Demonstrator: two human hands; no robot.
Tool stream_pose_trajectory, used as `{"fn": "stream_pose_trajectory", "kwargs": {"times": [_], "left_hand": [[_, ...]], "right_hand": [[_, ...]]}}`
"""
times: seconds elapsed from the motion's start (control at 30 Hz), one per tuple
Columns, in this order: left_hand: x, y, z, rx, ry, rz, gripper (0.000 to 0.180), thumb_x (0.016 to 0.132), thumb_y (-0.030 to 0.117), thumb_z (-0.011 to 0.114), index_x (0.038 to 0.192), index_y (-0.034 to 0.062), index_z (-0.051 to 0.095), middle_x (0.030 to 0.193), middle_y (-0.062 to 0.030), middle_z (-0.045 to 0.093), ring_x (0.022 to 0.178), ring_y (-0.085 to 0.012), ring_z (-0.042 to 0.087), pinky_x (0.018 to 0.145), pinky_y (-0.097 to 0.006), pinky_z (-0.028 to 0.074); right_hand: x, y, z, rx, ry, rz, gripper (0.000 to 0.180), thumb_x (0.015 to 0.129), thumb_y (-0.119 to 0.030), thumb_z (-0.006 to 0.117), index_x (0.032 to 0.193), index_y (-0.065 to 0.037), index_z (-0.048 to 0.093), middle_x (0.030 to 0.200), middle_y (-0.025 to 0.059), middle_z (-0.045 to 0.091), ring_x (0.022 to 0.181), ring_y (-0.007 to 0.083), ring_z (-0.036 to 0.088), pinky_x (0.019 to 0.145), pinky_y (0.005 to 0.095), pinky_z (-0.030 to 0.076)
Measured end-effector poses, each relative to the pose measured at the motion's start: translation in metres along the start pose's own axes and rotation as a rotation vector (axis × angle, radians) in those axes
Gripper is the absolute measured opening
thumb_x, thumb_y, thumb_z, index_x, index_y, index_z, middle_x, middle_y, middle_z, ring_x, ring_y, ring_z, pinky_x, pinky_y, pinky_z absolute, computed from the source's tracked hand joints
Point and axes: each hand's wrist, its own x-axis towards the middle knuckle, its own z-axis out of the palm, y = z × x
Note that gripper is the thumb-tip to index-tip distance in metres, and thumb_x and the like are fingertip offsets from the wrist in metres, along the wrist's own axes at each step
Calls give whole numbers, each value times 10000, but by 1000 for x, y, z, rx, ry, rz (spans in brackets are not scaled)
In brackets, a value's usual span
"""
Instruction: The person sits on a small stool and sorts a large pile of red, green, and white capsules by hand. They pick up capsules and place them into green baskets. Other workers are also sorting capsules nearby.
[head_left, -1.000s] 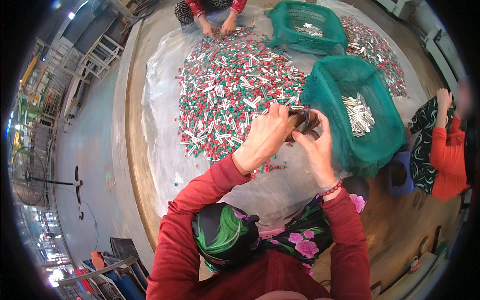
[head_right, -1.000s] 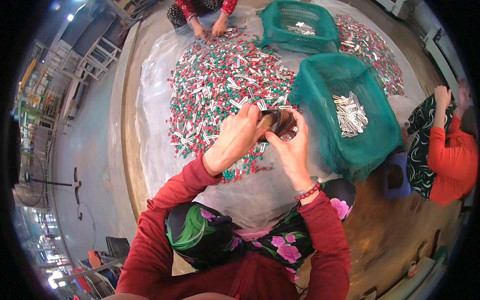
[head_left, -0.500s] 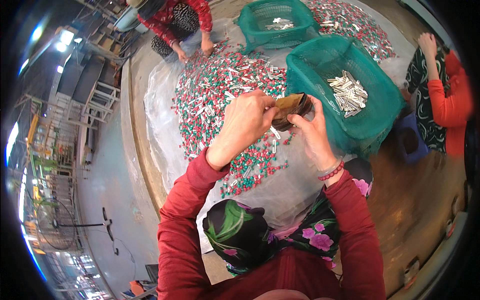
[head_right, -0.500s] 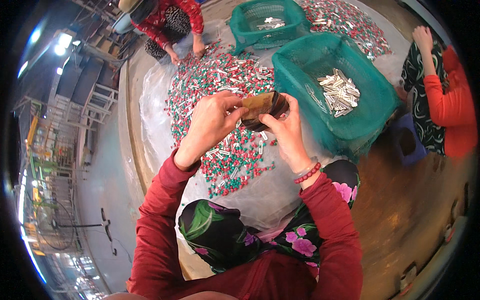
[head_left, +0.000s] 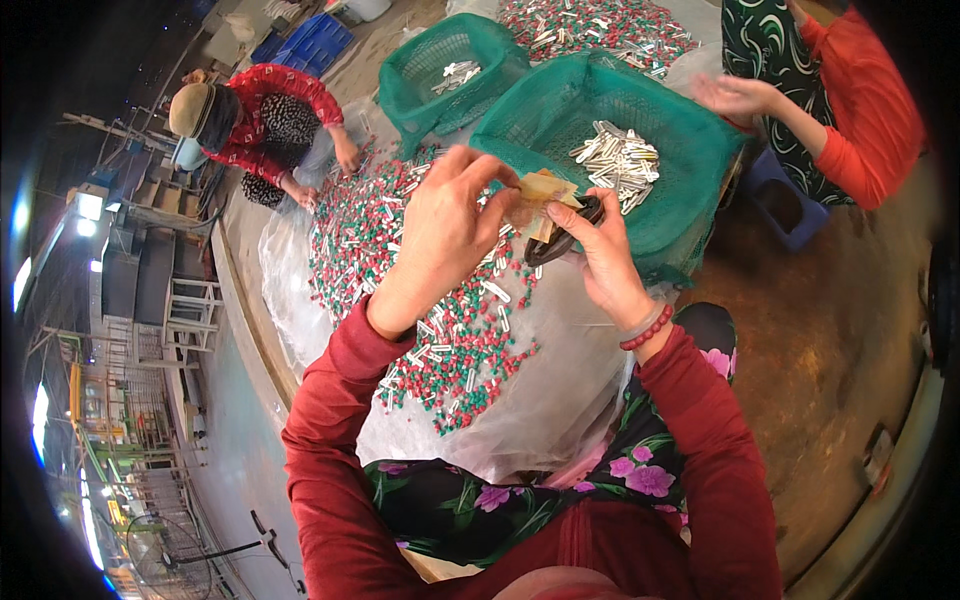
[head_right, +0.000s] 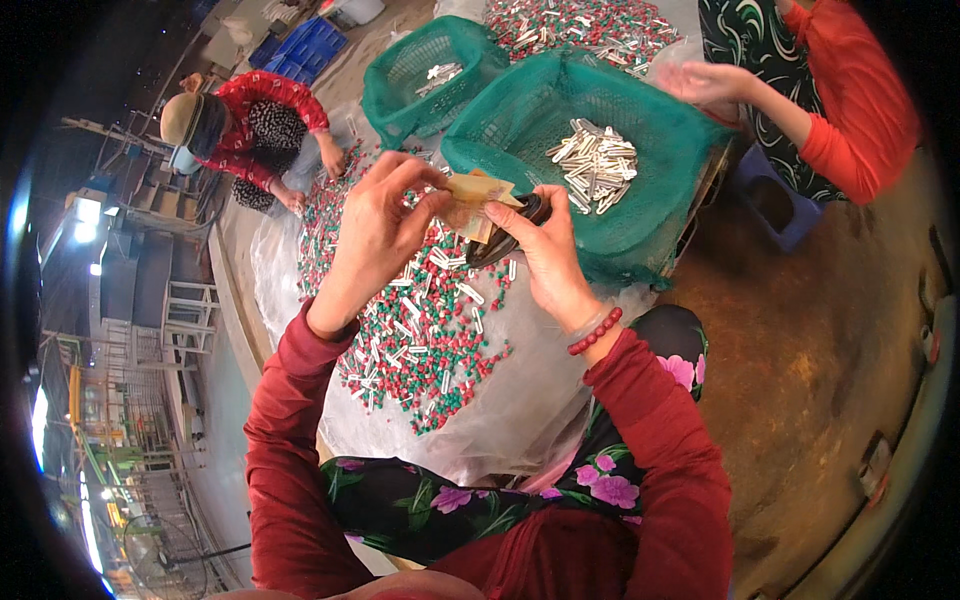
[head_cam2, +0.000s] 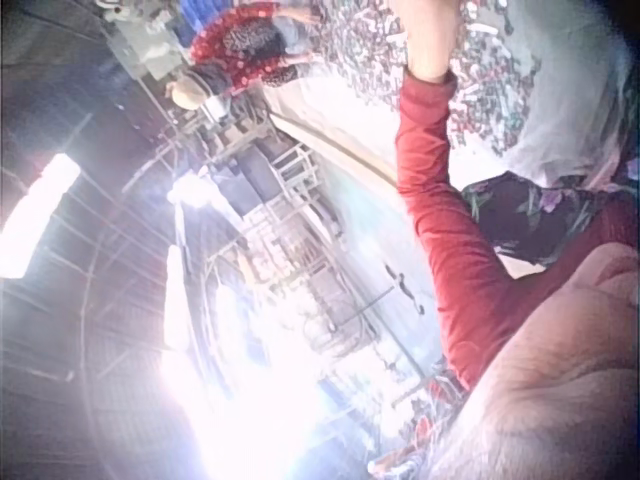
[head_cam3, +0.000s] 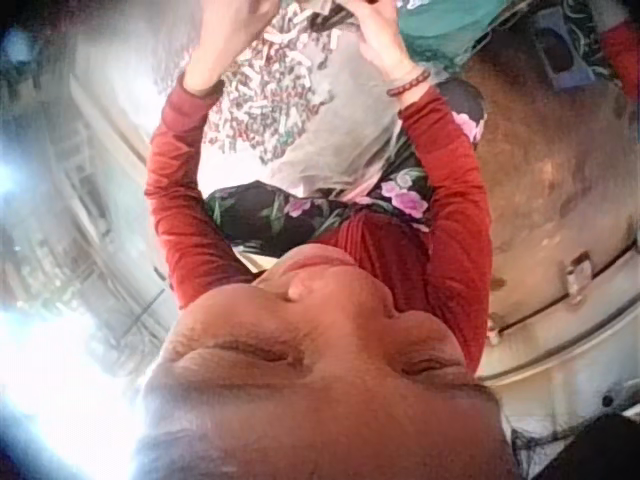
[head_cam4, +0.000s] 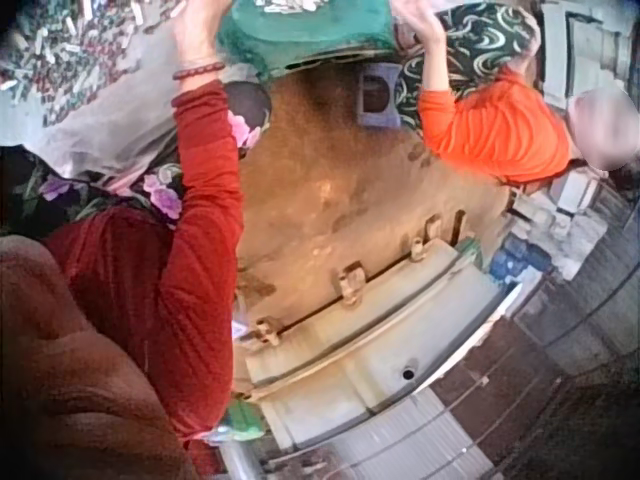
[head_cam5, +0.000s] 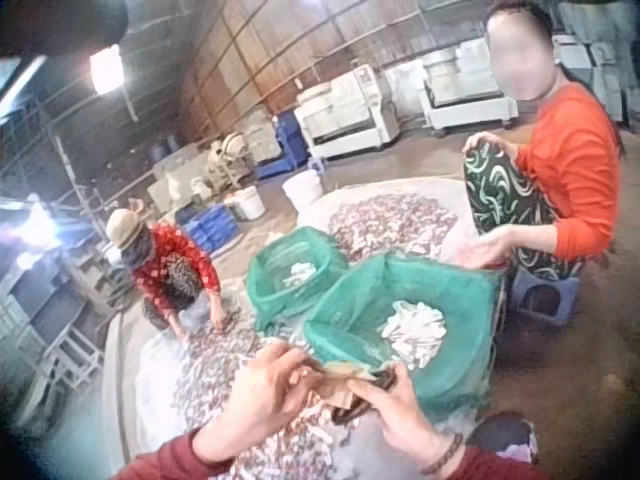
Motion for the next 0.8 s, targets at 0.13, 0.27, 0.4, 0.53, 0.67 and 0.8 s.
{"fn": "stream_pose_trajectory", "kwargs": {"times": [0.13,0.27,0.4,0.53,0.67,0.8], "left_hand": [[30,0,7,-241,-35,-295,113,790,92,575,847,-6,575,706,-172,623,653,-345,620,591,-426,475],[78,9,38,-185,-71,-137,134,834,109,559,868,-21,560,706,-125,628,550,-157,604,500,-302,464],[140,24,56,-272,179,69,169,816,162,585,811,-6,572,607,-150,603,592,-309,626,529,-400,485],[188,37,87,-261,292,219,189,770,123,550,808,-61,526,722,-280,565,722,-431,575,643,-468,464],[203,57,127,-312,351,253,168,753,92,528,823,-61,532,717,-288,570,703,-452,575,646,-500,465],[195,66,123,-278,289,161,146,752,106,533,805,-25,569,744,-267,590,724,-427,593,642,-489,476]], "right_hand": [[-3,-2,-7,99,75,57,463,786,-209,711,1046,-96,344,957,61,501,846,165,586,670,348,544],[-5,-15,-9,144,124,39,413,854,-311,624,1142,-147,378,971,39,557,883,186,587,720,458,515],[-2,-16,-22,341,144,128,353,863,-398,592,1081,-162,447,980,38,551,877,211,581,783,505,485],[-3,-16,-23,217,180,150,416,838,-369,633,1078,-144,379,978,49,506,876,222,579,711,547,508],[-2,-14,-26,163,166,156,346,824,-333,660,1031,-152,450,925,2,535,833,185,563,762,505,487],[-6,-13,-18,123,200,89,447,799,-281,694,1126,-138,424,965,-6,538,840,136,558,704,396,484]]}}
